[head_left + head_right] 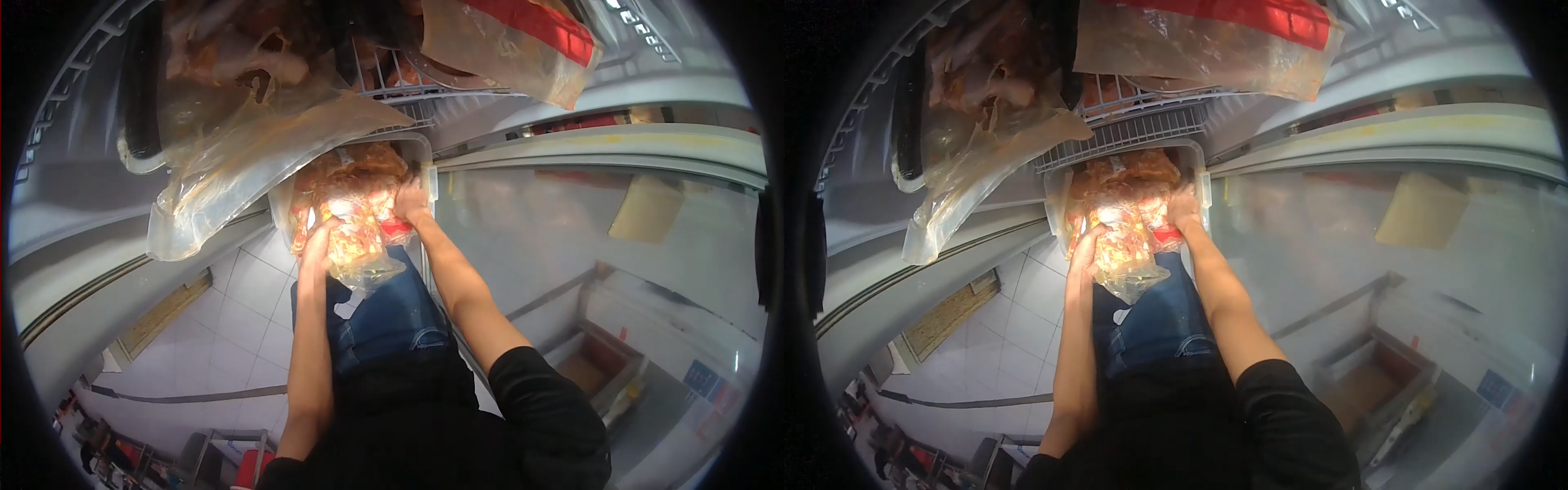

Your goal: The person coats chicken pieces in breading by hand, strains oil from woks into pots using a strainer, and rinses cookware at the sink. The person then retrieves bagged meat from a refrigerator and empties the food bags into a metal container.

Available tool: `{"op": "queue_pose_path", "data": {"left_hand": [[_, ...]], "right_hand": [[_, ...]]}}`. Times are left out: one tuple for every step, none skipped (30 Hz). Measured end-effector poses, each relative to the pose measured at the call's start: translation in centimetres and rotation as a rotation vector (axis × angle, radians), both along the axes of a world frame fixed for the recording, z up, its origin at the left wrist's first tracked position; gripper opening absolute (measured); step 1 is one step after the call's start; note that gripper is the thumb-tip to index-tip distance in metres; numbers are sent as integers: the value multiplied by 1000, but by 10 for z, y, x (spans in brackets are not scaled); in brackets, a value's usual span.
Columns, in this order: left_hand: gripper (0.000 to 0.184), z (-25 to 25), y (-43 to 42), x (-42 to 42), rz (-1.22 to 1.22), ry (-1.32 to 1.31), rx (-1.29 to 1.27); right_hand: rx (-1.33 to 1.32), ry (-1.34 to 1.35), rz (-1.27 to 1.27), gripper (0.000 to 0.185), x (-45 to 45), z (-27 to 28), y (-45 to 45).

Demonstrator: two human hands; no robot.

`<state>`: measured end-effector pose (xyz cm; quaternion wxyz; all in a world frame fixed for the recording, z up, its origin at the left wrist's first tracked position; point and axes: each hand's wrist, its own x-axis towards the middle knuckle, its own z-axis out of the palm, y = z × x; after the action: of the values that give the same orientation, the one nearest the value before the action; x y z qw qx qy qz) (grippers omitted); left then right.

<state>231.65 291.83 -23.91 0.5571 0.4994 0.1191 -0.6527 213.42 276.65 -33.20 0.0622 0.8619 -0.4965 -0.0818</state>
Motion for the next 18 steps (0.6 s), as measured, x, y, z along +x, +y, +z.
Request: {"op": "queue_pose_path", "data": {"left_hand": [[33, 9, -2, -4, -13, -38, 62], [33, 8, 0, -8, -10, -46, 68], [36, 5, 1, -11, 22, -56, 55], [38, 1, 2, -13, 54, -65, 42], [40, 2, 2, -14, 71, -73, 50], [40, 4, 5, -13, 77, -75, 52], [40, 8, 6, -12, 78, -75, 48], [39, 9, 7, -12, 72, -72, 44], [37, 4, 10, -10, 59, -85, 63], [37, 0, 12, -7, 57, -81, 60], [35, 4, 14, -4, 39, -60, 81], [34, 3, 18, -3, 17, -40, 106], [35, -1, 20, -2, 33, -75, 114], [35, 1, 20, -2, 22, -80, 119], [35, 4, 20, -5, 76, -88, 65], [35, 6, 20, -6, 132, -96, 8], [36, 2, 20, -4, 137, -52, -11], [36, -1, 21, 0, 134, -54, -14]], "right_hand": [[272, 174, 64, 30, 8, 3, -16], [541, 349, 134, 30, 15, 13, -26], [454, 240, 66, 22, 13, 22, -24], [455, 233, 73, 22, 11, 25, -20], [408, 203, 45, 20, 6, 21, -17], [362, 177, 16, 18, -1, 14, -11], [295, 212, 52, 16, -13, -6, -3], [297, 214, 50, 16, -13, 1, 3], [334, 201, -22, 17, -11, 9, 6], [368, 188, -93, 18, -10, 18, 6], [387, 235, -18, 20, -13, 12, 2], [393, 238, -28, 20, -16, 6, -1], [390, 220, -54, 19, -18, 1, -6], [388, 198, -79, 19, -20, -4, -9], [442, 130, -100, 19, -27, -7, -13], [445, 124, -106, 19, -36, -8, -17], [517, 65, -164, 21, -44, -6, -21], [585, 6, -220, 24, -48, -5, -25]]}}
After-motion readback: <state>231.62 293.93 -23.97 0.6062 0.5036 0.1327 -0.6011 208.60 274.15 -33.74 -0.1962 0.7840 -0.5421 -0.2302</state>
